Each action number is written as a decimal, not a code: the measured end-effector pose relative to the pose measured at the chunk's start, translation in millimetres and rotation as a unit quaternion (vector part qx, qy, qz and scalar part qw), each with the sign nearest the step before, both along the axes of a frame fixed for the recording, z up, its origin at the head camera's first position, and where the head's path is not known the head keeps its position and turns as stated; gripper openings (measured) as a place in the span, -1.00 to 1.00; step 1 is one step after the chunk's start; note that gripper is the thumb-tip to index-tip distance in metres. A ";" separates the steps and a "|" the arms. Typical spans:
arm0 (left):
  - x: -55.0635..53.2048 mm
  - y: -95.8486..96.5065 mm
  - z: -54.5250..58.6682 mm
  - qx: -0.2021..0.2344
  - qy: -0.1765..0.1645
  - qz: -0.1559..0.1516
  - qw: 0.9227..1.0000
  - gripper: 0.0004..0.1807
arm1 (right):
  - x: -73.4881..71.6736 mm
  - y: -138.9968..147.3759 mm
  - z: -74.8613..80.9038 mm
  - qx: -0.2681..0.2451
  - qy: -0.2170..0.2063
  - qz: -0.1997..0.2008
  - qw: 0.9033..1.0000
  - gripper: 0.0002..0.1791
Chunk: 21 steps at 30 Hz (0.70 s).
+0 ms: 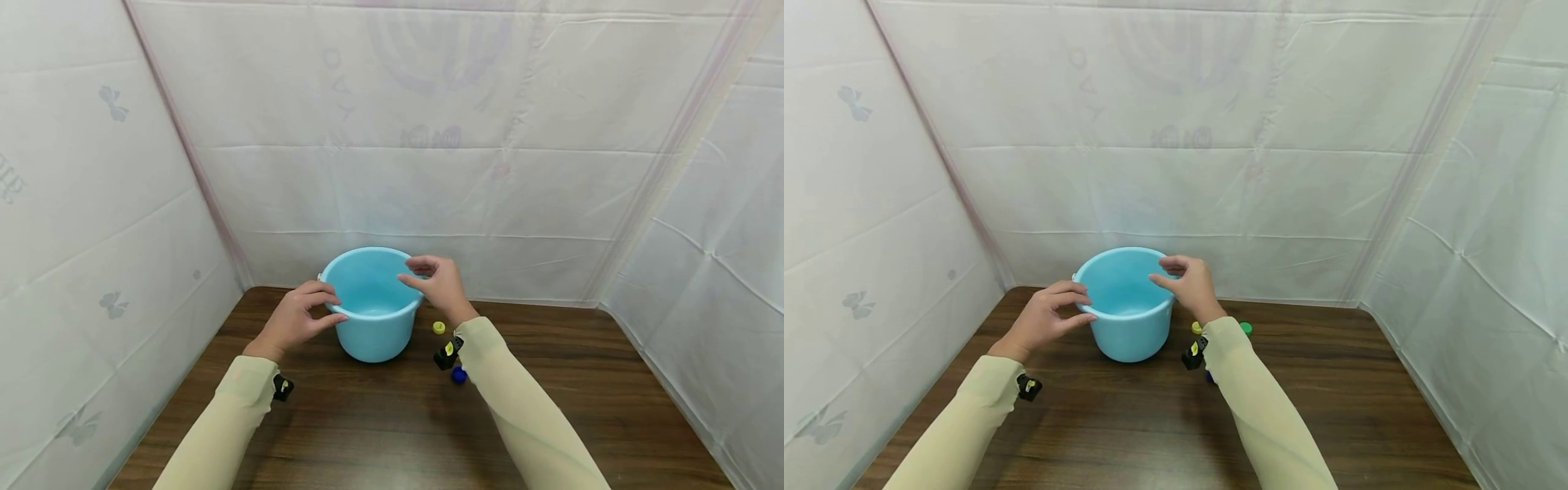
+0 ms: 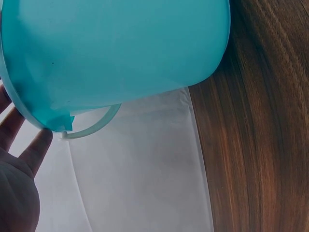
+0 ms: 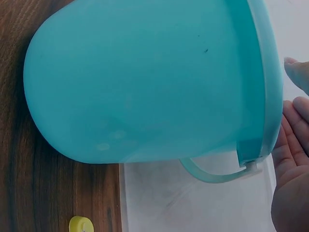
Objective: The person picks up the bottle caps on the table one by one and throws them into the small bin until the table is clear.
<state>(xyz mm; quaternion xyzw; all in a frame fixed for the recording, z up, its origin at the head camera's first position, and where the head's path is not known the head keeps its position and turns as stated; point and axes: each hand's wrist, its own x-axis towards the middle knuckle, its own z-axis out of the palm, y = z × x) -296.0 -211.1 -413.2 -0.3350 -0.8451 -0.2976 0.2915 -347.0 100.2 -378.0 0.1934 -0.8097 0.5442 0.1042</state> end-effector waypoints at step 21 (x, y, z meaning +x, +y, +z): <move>0.2 -1.0 1.2 -0.008 -0.002 0.006 1.000 -0.74 | 10.9 33.2 -8.7 -0.013 0.013 -0.004 1.000 -0.49</move>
